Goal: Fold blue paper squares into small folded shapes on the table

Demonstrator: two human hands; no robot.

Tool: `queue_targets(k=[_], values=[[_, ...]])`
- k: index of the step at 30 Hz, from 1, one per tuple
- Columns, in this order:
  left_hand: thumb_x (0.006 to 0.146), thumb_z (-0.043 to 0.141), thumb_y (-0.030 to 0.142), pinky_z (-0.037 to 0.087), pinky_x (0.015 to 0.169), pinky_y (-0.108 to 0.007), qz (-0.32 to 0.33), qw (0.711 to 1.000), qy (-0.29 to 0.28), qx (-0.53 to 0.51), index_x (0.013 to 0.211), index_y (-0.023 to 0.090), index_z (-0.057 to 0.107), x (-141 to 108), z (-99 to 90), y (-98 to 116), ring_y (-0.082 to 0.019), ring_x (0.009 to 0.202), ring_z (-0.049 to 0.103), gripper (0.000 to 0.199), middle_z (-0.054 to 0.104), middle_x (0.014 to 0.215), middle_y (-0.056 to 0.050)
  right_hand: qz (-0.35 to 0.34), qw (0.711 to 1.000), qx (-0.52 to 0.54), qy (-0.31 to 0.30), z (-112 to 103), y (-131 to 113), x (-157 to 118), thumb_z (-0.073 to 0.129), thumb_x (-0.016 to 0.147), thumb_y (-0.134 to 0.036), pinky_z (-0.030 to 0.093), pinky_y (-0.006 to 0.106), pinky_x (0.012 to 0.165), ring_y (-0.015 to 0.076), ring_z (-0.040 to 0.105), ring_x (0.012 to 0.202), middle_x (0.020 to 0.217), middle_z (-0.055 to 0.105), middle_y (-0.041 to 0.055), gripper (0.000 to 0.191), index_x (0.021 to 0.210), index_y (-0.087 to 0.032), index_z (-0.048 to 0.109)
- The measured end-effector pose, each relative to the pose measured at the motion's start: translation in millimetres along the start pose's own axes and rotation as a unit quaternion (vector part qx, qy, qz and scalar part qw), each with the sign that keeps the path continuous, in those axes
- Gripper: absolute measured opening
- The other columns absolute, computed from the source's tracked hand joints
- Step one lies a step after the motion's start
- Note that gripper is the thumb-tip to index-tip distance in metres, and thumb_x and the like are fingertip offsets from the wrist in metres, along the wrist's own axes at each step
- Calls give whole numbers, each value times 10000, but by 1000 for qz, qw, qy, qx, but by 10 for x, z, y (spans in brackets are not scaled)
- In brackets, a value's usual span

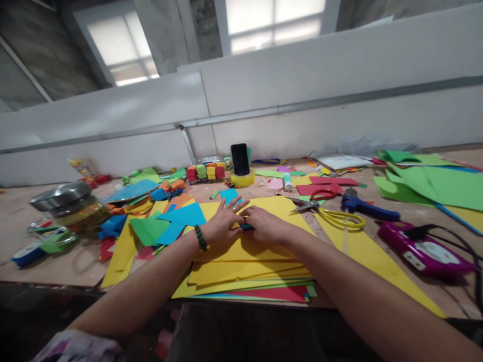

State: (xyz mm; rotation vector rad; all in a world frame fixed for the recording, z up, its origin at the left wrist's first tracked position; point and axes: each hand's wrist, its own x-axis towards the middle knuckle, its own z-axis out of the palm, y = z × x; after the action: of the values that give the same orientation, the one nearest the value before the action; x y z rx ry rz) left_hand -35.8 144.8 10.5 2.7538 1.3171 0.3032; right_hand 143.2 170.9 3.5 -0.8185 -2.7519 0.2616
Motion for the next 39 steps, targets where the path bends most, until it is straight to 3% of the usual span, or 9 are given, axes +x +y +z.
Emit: queue_targets(k=[6,9,12,15,18,21,28,34,39], values=[[784,578,182,129,1103,-701,-5,1000,7,-7,1000,215,688,-42,46,52,-359,1456,182,245,296,1564,-101,2,1000,-10,-7,-24,16,-8,635,771,-195,469,413,911,303,616,1028,1096,679,157,181,898,-154,758],[764,611,209,164,1137,-637,-9,997,65,-27,1060,211,628,-54,59,79,-334,1431,258,297,353,1531,-124,7,1000,3,2,-123,9,-44,647,769,-209,491,380,857,276,631,961,1023,691,124,130,842,-173,749],[706,676,252,274,1139,-540,-22,990,116,-80,1257,181,501,-31,103,33,-317,1379,355,582,433,1466,-161,35,999,24,22,-206,-10,-76,679,735,-219,492,387,871,290,617,1010,1079,674,116,64,769,-189,725],[670,699,259,385,1092,-468,-25,982,84,-166,1419,169,347,9,180,-56,-315,1301,465,832,478,1436,-148,30,999,37,25,-214,-32,-86,647,693,-125,486,389,894,297,602,1059,1126,664,108,104,744,-192,710],[704,629,190,448,1041,-422,-42,975,68,-208,1433,159,349,29,234,-93,-290,1214,552,782,538,1383,-135,-3,998,57,27,-197,-28,-90,591,667,-53,493,365,875,262,623,1007,1074,677,89,210,778,-195,699],[687,615,162,497,970,-443,-70,975,55,-203,1466,163,299,25,233,-64,-300,1130,603,840,614,1277,-129,-1,996,76,56,-222,17,-115,623,688,-95,490,377,890,261,612,1032,1079,674,93,132,770,-192,658],[622,738,220,469,1002,-455,-96,957,34,-270,1519,173,157,16,203,-152,-326,1227,538,1070,520,1371,-181,30,997,60,32,-218,26,-126,731,722,-332,431,470,993,327,512,1214,1316,559,149,230,899,-188,699],[591,738,167,460,998,-454,-74,950,20,-304,1528,157,125,41,211,-192,-332,1224,525,1120,524,1346,-192,6,998,40,37,-124,-43,-22,632,763,-146,425,468,996,321,534,1184,1286,605,123,142,762,-195,765],[615,769,263,514,878,-428,-87,942,52,-320,1526,163,134,70,263,-147,-304,1050,619,1115,632,1167,-143,-1,997,40,66,-94,62,-20,656,733,-170,412,519,1008,354,497,1232,1307,598,121,119,730,-209,768]])
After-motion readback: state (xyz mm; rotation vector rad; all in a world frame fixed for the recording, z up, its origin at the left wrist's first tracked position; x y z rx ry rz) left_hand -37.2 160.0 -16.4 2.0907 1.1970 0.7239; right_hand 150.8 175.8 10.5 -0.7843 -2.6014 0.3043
